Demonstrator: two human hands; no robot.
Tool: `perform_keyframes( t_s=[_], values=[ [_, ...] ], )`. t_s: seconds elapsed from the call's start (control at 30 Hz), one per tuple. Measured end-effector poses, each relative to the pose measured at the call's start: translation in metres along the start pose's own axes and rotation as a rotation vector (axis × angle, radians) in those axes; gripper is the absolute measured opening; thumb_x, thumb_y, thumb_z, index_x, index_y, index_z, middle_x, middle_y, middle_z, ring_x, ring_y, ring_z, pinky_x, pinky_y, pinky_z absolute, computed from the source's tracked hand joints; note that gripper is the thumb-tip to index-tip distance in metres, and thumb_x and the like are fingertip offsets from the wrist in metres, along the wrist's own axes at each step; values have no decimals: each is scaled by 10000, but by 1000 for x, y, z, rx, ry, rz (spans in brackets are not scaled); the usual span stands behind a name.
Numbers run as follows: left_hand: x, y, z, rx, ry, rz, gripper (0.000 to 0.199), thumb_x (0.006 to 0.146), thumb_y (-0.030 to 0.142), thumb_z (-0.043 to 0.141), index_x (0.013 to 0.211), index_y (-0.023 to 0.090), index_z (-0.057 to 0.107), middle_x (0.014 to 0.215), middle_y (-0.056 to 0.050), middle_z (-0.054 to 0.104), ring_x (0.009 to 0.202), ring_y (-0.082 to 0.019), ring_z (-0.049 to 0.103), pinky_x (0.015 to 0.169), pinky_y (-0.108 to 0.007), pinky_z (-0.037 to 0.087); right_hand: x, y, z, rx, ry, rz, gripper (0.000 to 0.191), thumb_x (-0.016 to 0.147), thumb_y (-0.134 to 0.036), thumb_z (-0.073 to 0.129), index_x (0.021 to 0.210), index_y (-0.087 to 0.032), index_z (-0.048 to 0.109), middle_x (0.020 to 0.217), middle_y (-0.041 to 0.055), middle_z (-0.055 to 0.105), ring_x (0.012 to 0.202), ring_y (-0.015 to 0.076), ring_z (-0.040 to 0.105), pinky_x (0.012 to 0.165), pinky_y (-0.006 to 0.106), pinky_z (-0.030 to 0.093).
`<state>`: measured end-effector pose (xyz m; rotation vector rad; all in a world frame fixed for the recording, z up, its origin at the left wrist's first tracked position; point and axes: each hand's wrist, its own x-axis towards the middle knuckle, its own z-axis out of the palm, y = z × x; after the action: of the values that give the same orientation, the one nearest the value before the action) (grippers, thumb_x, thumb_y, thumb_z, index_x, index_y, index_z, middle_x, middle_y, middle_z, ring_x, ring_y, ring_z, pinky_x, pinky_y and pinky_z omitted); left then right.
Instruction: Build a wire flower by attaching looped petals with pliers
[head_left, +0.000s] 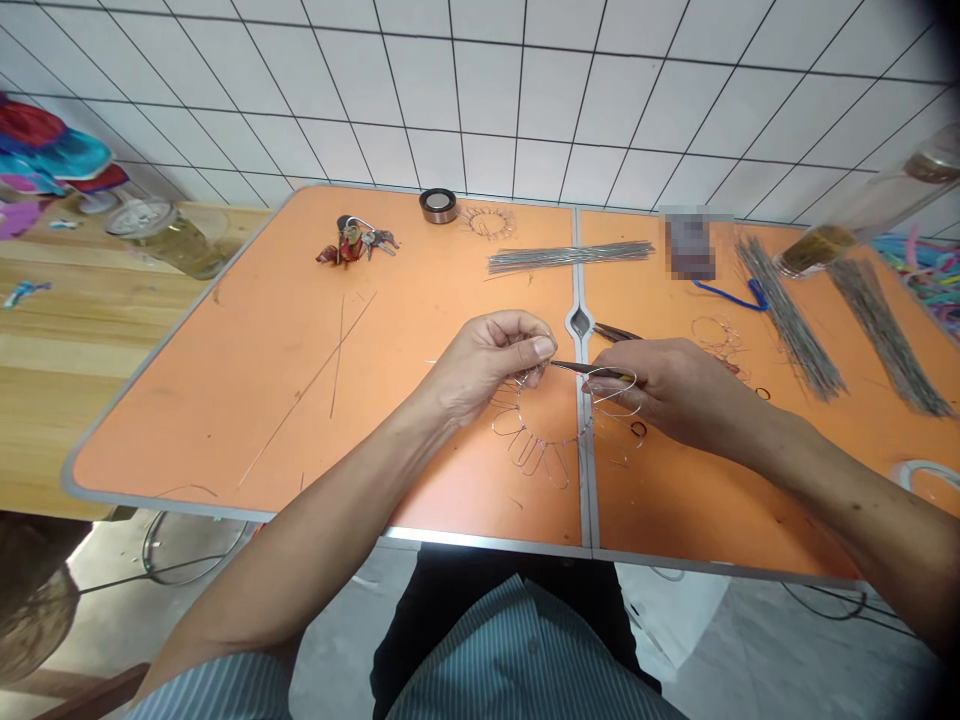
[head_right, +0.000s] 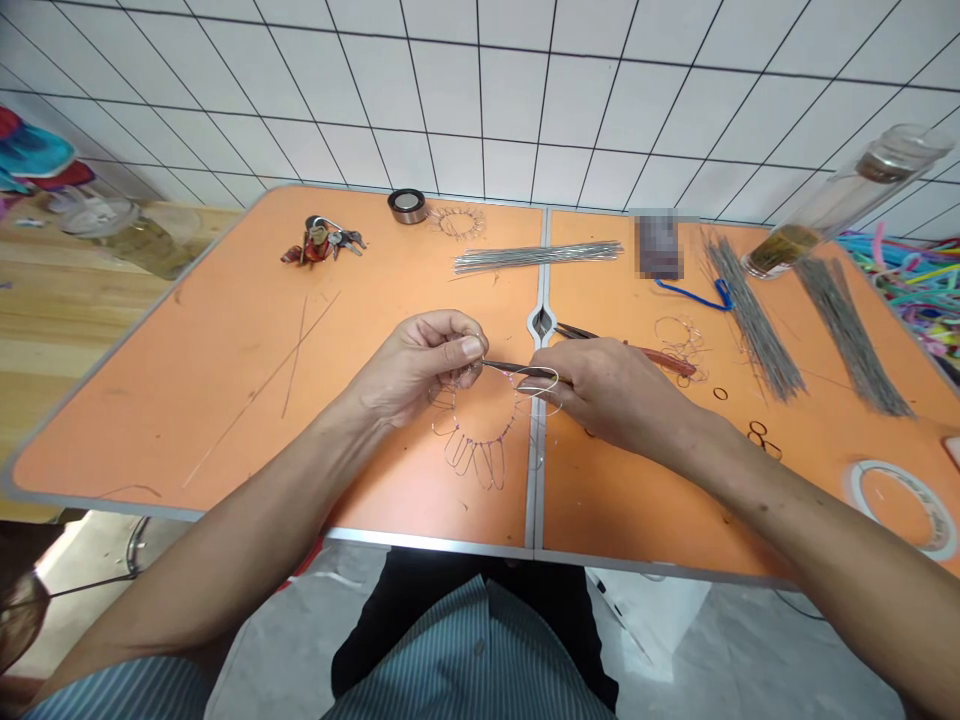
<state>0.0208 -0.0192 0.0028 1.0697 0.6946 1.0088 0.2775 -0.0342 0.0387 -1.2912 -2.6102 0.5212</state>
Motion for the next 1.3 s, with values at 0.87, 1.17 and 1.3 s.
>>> perform_keyframes(
  t_s=[0.87, 1.17, 1.3],
  values=[
    [-2, 2, -4, 140, -25, 41, 310, 791, 365, 1002, 794, 170, 762, 687, 20, 657, 574, -81, 569, 555, -227, 456, 6, -6, -27, -226, -198, 76, 412, 1146, -598, 502, 1013, -288, 738, 933, 36, 761, 806, 240, 647, 662, 348, 317],
    [-3, 2, -3, 164, -11, 41, 269, 809, 340, 973, 795, 171, 765, 670, 16, 651, 573, -86, 564, 573, -232, 458, 5, -9, -25, -174, -225, 126, 461, 1149, -617, 473, 951, -275, 709, 879, 29, 744, 780, 231, 635, 647, 347, 320],
    [-4, 2, -3, 180, -2, 37, 263, 807, 346, 968, 791, 176, 769, 666, 11, 652, 573, -94, 566, 573, -240, 455, 4, -7, -24, -170, -206, 112, 433, 1143, -597, 493, 940, -278, 705, 871, 34, 738, 767, 231, 624, 639, 351, 311]
  ],
)
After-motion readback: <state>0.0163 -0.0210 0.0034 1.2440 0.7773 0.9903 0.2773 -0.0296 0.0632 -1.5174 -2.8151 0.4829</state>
